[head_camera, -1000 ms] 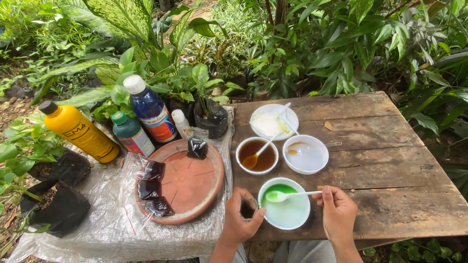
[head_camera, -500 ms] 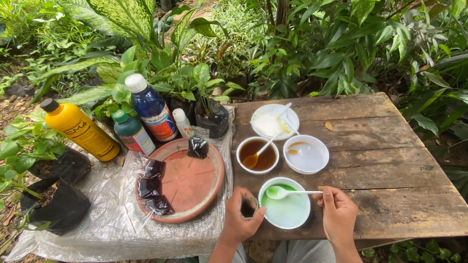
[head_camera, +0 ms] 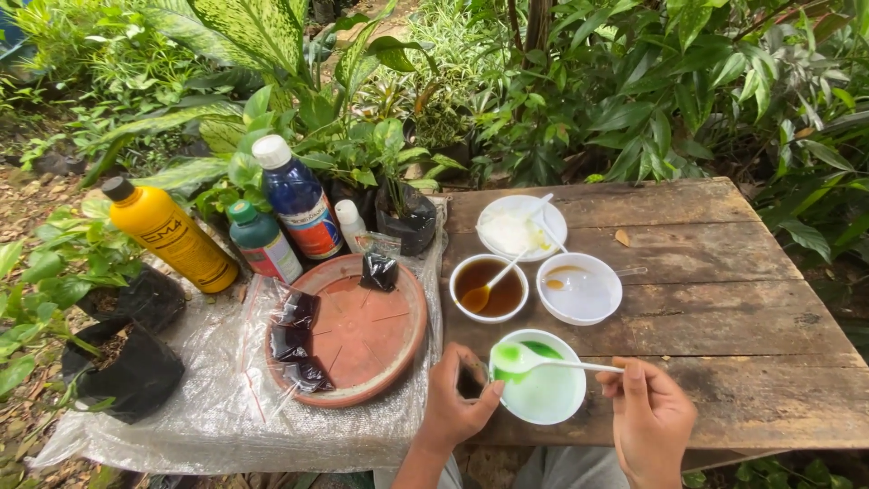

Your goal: Mixing different colored liquids in bowls using a spoon and organizing small plastic bags on a tray.

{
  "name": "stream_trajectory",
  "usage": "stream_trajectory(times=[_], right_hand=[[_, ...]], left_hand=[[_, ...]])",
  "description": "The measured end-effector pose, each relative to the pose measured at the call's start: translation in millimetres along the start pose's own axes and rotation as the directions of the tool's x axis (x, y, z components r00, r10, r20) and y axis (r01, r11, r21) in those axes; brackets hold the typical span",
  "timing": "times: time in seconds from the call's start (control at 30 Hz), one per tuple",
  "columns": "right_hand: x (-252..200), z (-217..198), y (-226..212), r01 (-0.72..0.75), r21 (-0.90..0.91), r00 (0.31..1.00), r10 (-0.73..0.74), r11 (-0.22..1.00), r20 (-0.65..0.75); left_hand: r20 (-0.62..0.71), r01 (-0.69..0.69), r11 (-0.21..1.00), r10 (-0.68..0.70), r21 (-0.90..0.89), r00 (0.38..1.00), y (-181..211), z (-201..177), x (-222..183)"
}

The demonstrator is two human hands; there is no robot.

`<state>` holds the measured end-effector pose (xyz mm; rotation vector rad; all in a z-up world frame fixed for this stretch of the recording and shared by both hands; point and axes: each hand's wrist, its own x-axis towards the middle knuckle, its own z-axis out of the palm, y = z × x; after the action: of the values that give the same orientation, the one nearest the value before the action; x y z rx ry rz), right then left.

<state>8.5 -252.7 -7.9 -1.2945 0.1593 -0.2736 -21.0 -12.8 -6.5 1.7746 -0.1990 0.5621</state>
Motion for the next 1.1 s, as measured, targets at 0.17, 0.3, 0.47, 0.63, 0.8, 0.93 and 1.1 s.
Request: stream_trajectory(times=[0.17, 0.3, 0.47, 0.63, 0.8, 0.93, 1.1], right_hand=[[-26, 15, -17, 0.173, -0.129, 0.985, -0.17, 0.976, 0.029], [-51, 38, -50, 0.319, -0.397, 0.946, -0.317, 0.861, 0.073], [-63, 55, -64, 0.513, -0.234, 0.857, -0.477, 0.826, 0.196], [-67, 62, -76, 0.626, -0.246, 0.777, -0.563, 0.74, 0.282], [-64, 61, -82, 0.665, -0.208, 0.725, -0.553, 0.717, 0.411], [-61, 58, -79, 0.663, -0.193, 0.72, -0.547, 0.723, 0.427], [-34, 32, -53, 0.533, -0.146, 0.824, -0.471, 0.834, 0.316]], left_hand=[[-0.006, 0.076, 0.997, -0.076, 0.003, 0.997, 0, -2, -2], [-0.025, 0.106, 0.993, -0.105, 0.057, 0.994, 2, -3, -2], [-0.009, 0.083, 0.995, -0.083, 0.057, 0.997, 3, -3, -1], [-0.005, 0.054, 0.999, -0.054, -0.001, 0.999, 7, -4, -1], [0.001, 0.032, 0.999, -0.032, -0.034, 0.999, 3, -3, -2], [0.001, 0.053, 0.999, -0.053, 0.0, 0.999, 0, -4, -2], [-0.016, 0.006, 1.0, -0.006, 0.004, 1.0, 6, -4, 0]])
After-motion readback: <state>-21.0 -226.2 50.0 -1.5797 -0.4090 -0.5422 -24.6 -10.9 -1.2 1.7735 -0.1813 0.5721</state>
